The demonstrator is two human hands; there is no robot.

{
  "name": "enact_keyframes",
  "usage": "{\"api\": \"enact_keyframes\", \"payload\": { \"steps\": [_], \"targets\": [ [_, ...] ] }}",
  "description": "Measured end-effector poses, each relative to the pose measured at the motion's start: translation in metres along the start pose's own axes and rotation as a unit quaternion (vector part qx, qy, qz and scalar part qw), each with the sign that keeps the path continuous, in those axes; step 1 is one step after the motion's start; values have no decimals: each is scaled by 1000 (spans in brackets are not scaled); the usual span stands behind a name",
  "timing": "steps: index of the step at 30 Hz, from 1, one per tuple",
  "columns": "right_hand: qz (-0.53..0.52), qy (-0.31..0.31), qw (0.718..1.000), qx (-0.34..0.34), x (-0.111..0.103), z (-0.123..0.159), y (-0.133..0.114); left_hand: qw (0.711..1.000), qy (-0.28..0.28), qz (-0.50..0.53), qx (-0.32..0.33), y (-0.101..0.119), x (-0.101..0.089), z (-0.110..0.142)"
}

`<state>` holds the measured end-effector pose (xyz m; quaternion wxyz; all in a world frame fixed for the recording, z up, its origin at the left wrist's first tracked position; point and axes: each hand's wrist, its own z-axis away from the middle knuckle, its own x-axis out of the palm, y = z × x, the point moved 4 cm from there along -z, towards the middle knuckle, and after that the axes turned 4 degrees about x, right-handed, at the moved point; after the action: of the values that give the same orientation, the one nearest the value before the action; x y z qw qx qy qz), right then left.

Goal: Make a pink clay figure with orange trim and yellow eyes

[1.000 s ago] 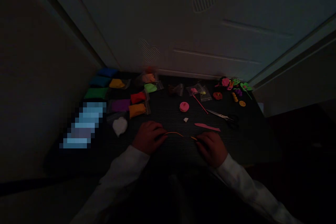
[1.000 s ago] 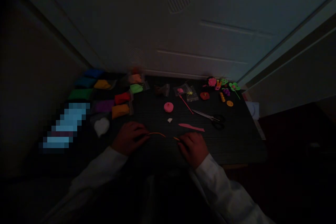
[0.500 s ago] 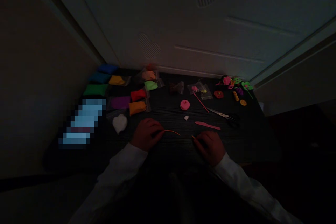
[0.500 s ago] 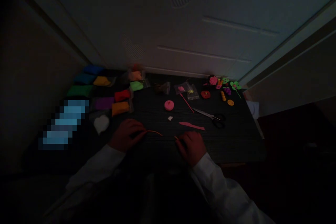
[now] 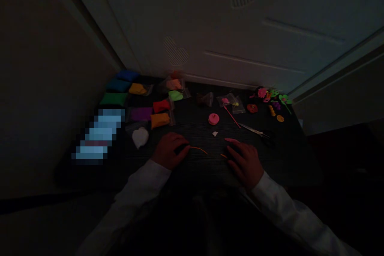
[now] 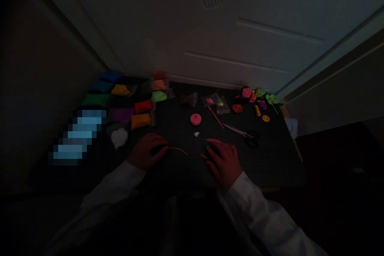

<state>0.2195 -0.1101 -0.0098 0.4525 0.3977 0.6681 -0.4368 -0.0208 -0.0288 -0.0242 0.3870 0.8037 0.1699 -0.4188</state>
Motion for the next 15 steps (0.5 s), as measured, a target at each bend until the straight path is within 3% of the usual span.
{"api": "enact_keyframes", "payload": {
  "steps": [15],
  "targets": [
    [-33, 36, 996, 76, 8, -6, -11, 1000, -1, 9, 0, 0, 0, -1]
  ]
}}
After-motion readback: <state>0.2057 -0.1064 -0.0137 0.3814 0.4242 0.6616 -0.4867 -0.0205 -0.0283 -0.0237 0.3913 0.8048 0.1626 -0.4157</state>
